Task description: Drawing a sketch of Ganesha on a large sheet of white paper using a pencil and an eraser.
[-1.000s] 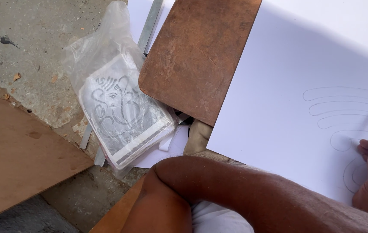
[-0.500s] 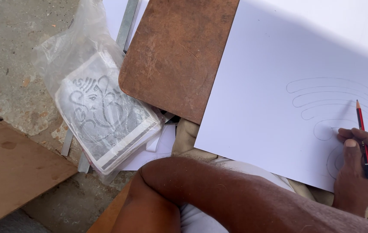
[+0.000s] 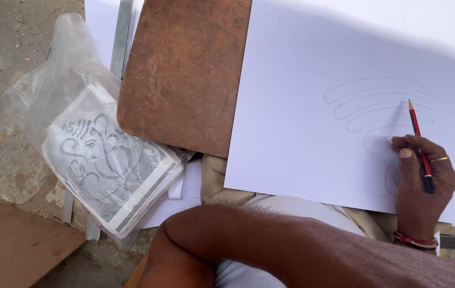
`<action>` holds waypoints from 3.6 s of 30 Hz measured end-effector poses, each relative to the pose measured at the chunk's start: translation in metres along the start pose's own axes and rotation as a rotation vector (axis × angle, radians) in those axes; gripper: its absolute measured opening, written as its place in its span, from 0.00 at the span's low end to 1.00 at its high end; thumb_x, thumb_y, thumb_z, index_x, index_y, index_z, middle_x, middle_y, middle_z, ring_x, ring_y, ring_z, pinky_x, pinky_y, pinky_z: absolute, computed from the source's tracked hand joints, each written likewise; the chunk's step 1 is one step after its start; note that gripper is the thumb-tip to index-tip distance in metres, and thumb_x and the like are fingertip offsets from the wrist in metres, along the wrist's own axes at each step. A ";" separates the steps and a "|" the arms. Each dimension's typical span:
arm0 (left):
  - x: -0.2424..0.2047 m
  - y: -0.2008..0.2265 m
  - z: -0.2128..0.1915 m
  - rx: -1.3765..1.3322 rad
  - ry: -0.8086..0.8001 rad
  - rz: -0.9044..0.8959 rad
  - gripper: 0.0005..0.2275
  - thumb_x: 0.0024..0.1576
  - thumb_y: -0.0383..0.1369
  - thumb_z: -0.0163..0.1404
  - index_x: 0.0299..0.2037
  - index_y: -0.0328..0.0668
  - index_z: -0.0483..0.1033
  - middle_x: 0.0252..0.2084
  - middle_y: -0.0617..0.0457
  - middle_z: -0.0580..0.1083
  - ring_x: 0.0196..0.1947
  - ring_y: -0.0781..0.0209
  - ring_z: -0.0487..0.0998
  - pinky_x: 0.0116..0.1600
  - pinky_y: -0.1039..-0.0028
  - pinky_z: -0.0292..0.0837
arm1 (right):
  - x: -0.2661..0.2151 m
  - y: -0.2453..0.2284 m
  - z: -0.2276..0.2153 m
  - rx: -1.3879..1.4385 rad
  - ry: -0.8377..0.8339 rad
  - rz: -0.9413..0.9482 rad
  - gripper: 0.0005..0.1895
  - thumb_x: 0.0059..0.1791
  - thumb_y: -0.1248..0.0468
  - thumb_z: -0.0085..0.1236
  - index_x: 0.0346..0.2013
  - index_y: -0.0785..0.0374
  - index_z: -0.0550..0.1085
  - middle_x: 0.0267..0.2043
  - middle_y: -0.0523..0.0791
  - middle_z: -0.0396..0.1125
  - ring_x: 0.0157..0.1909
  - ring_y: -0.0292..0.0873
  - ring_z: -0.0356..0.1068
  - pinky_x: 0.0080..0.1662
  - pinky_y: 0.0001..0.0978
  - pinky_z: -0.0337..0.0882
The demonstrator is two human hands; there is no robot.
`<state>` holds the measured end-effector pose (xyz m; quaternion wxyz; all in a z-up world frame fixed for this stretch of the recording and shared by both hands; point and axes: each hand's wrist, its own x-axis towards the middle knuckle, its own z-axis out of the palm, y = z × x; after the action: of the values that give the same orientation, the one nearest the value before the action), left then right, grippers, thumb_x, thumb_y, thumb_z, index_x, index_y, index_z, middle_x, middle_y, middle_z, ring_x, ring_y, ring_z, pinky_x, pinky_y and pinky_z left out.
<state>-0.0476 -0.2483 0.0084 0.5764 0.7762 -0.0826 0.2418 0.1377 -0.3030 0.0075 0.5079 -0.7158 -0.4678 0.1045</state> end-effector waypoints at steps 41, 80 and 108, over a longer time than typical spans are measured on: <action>-0.066 0.000 -0.197 0.609 0.729 -0.890 0.17 0.61 0.39 0.54 0.54 0.35 0.78 0.47 0.44 0.78 0.42 0.58 0.79 0.45 0.65 0.74 | -0.011 0.068 -0.182 -0.344 0.364 0.249 0.15 0.59 0.72 0.54 0.62 0.65 0.74 0.39 0.43 0.68 0.34 0.28 0.61 0.38 0.20 0.63; -0.016 -0.042 -0.256 0.200 0.738 -0.934 0.09 0.61 0.31 0.51 0.44 0.30 0.78 0.32 0.45 0.77 0.29 0.62 0.76 0.36 0.70 0.73 | -0.035 0.017 -0.191 -0.256 0.271 0.355 0.16 0.54 0.72 0.53 0.58 0.68 0.69 0.58 0.53 0.72 0.61 0.45 0.71 0.57 0.37 0.72; 0.026 -0.058 -0.317 0.554 0.513 -1.007 0.14 0.60 0.34 0.53 0.53 0.35 0.77 0.47 0.40 0.79 0.44 0.51 0.81 0.49 0.59 0.75 | 0.018 -0.002 -0.151 -0.615 0.038 -0.139 0.10 0.57 0.67 0.59 0.52 0.67 0.73 0.39 0.47 0.75 0.43 0.42 0.78 0.42 0.32 0.77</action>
<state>-0.0899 0.0704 0.0409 0.3986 0.7576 0.4998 0.1316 0.2407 -0.3841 0.0851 0.2823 -0.8039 -0.5156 -0.0902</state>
